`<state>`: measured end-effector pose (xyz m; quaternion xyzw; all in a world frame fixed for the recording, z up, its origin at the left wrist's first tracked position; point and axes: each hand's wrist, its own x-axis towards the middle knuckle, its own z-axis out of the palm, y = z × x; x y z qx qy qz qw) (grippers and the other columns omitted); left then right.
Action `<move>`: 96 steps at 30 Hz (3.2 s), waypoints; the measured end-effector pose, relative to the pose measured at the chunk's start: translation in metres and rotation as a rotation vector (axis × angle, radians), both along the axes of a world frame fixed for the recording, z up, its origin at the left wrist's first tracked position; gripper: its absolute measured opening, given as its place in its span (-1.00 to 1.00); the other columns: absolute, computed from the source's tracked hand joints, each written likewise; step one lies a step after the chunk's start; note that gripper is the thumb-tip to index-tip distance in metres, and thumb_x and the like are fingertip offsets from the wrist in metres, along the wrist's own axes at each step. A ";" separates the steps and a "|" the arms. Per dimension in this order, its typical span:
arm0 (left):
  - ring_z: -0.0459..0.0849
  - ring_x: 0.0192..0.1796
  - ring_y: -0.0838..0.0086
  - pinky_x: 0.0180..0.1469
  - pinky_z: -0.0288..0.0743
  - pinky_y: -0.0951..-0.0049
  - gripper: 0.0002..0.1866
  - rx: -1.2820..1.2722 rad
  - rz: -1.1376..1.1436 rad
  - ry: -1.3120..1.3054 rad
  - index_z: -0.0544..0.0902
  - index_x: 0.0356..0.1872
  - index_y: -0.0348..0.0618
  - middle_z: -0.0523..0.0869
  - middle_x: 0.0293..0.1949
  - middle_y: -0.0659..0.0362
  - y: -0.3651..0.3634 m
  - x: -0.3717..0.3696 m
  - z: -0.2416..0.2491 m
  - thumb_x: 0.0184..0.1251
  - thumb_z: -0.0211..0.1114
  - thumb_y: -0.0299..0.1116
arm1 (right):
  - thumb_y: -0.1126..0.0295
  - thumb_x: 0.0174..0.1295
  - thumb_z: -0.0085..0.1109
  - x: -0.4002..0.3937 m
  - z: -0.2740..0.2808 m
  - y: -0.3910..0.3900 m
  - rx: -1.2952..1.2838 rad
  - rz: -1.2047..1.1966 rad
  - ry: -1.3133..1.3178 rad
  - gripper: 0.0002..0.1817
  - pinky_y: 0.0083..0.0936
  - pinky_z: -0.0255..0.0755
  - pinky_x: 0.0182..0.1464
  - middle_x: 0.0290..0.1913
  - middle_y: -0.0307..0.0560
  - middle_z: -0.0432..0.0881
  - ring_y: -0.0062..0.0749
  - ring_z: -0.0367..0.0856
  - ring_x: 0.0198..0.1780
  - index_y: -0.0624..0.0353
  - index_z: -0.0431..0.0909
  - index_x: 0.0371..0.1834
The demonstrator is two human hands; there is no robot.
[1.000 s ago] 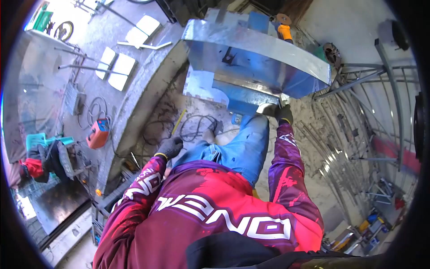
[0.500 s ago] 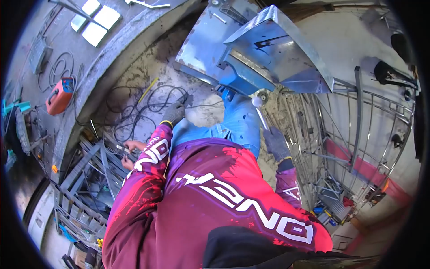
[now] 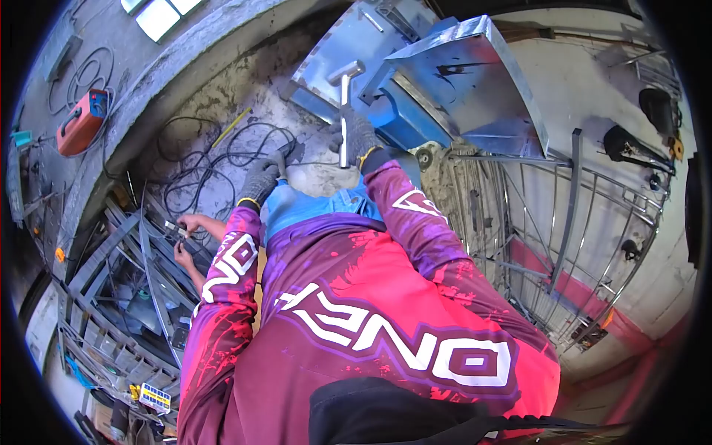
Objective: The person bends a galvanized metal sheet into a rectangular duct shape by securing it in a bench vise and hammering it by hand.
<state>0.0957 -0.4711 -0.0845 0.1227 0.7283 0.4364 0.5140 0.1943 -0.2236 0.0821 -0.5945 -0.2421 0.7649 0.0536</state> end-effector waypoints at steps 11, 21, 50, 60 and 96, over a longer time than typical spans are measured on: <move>0.62 -0.49 0.39 -0.41 0.52 0.36 -0.75 -0.112 -0.011 -0.108 0.63 -0.12 -0.26 0.68 -0.39 0.08 -0.003 -0.003 0.029 0.26 0.18 -0.36 | 0.00 0.39 0.06 0.000 -0.011 0.015 -0.027 -0.113 0.085 -0.69 -0.42 0.16 -0.63 -0.61 -0.34 0.28 -0.51 0.23 -0.72 -0.06 0.34 -0.36; 0.60 -0.45 0.40 -0.38 0.53 0.40 -0.74 -0.038 -0.002 -0.066 0.63 -0.09 -0.25 0.66 -0.37 0.09 -0.007 -0.013 0.005 0.23 0.19 -0.40 | -0.03 0.38 0.07 -0.003 -0.006 0.009 0.077 -0.143 0.032 -0.67 -0.39 0.25 -0.62 -0.58 -0.30 0.34 -0.49 0.29 -0.69 -0.01 0.36 -0.24; 0.60 -0.46 0.40 -0.41 0.52 0.41 -0.75 -0.088 -0.006 -0.079 0.61 -0.13 -0.28 0.64 -0.38 0.10 -0.015 -0.022 0.006 0.23 0.18 -0.38 | 0.05 0.42 0.05 -0.004 -0.002 0.002 0.161 -0.154 0.002 -0.71 -0.52 0.15 -0.69 -0.58 -0.26 0.32 -0.53 0.21 -0.72 0.01 0.36 -0.27; 0.60 -0.48 0.38 -0.46 0.50 0.38 -0.75 -0.154 0.023 -0.135 0.59 -0.08 -0.29 0.64 -0.39 0.07 -0.022 -0.022 -0.002 0.29 0.14 -0.39 | 0.04 0.43 0.03 -0.002 -0.003 0.002 0.204 -0.130 -0.072 -0.71 -0.46 0.20 -0.68 -0.58 -0.23 0.32 -0.50 0.22 -0.74 0.01 0.36 -0.24; 0.60 -0.48 0.34 -0.45 0.52 0.34 -0.75 -0.290 0.032 -0.166 0.60 -0.13 -0.26 0.66 -0.37 0.05 -0.050 -0.017 -0.031 0.32 0.13 -0.31 | 0.12 0.30 0.10 0.013 -0.001 -0.003 0.271 0.109 -0.269 -0.70 -0.37 0.34 -0.71 -0.50 -0.03 0.57 -0.46 0.34 -0.77 0.16 0.44 -0.26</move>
